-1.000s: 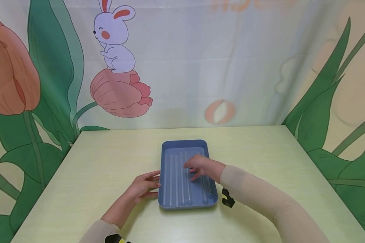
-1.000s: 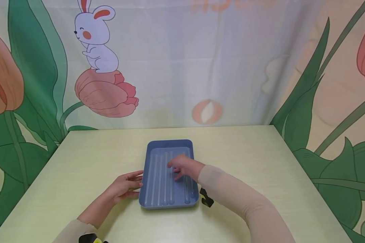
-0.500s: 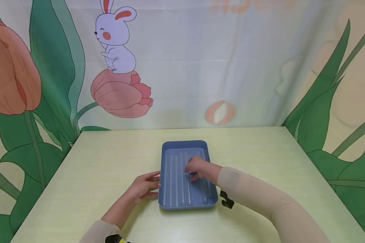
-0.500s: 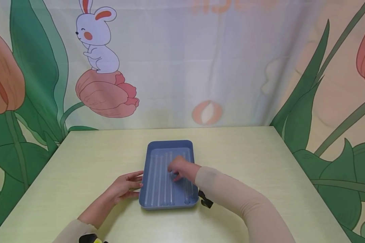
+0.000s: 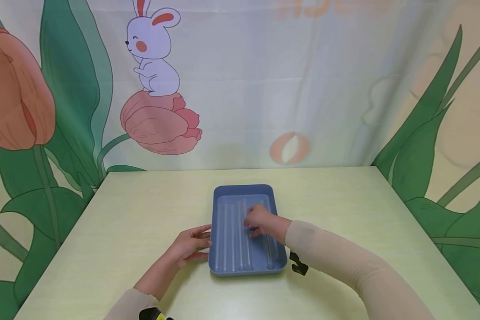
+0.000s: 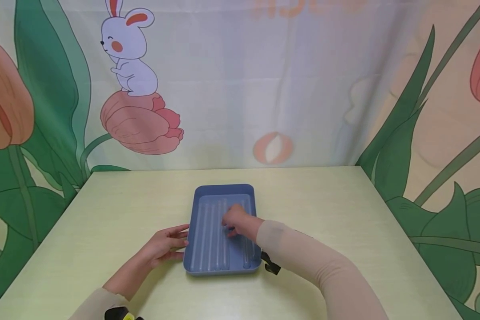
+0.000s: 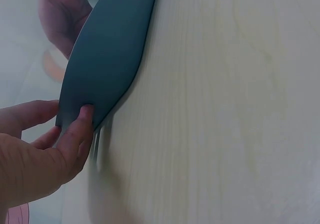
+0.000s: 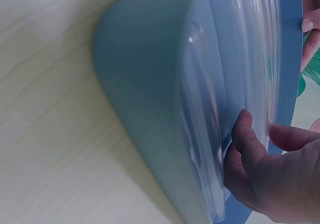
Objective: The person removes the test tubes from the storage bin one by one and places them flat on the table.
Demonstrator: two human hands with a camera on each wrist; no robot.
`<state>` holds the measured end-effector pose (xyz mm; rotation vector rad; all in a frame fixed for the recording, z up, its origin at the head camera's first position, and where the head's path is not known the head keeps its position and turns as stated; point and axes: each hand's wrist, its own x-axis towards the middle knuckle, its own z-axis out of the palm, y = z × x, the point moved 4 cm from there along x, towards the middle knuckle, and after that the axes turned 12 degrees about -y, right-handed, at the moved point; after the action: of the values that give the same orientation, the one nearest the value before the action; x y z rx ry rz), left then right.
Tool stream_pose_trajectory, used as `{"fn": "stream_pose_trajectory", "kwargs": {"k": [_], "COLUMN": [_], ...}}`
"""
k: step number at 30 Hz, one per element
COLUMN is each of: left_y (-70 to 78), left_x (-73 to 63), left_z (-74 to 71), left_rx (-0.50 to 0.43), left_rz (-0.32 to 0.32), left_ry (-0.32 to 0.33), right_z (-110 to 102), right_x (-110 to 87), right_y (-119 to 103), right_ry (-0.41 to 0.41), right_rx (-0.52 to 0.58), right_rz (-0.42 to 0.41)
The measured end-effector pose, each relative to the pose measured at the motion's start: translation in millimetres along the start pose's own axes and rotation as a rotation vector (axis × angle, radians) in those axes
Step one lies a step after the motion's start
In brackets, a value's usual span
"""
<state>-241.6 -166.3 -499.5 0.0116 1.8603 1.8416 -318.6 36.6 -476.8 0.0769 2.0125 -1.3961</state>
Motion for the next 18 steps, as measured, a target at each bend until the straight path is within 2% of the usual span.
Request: {"fn": "stream_pose_trajectory", "kwargs": {"k": [11,18], "left_y": [-0.3,0.5], "left_x": [1.3,-0.1], "left_z": [0.2,0.2], "left_rx": [0.003,-0.006], "left_rz": [0.008,0.009], "left_ry": [-0.006,-0.004], "right_z": [-6.7,-14.9], "right_x": [0.6,-5.1], "right_y": [-1.9,-7.4], "right_ry": [-0.035,-0.037], "right_rx": [0.091,0.107], "right_rz": [-0.009,-0.029]}}
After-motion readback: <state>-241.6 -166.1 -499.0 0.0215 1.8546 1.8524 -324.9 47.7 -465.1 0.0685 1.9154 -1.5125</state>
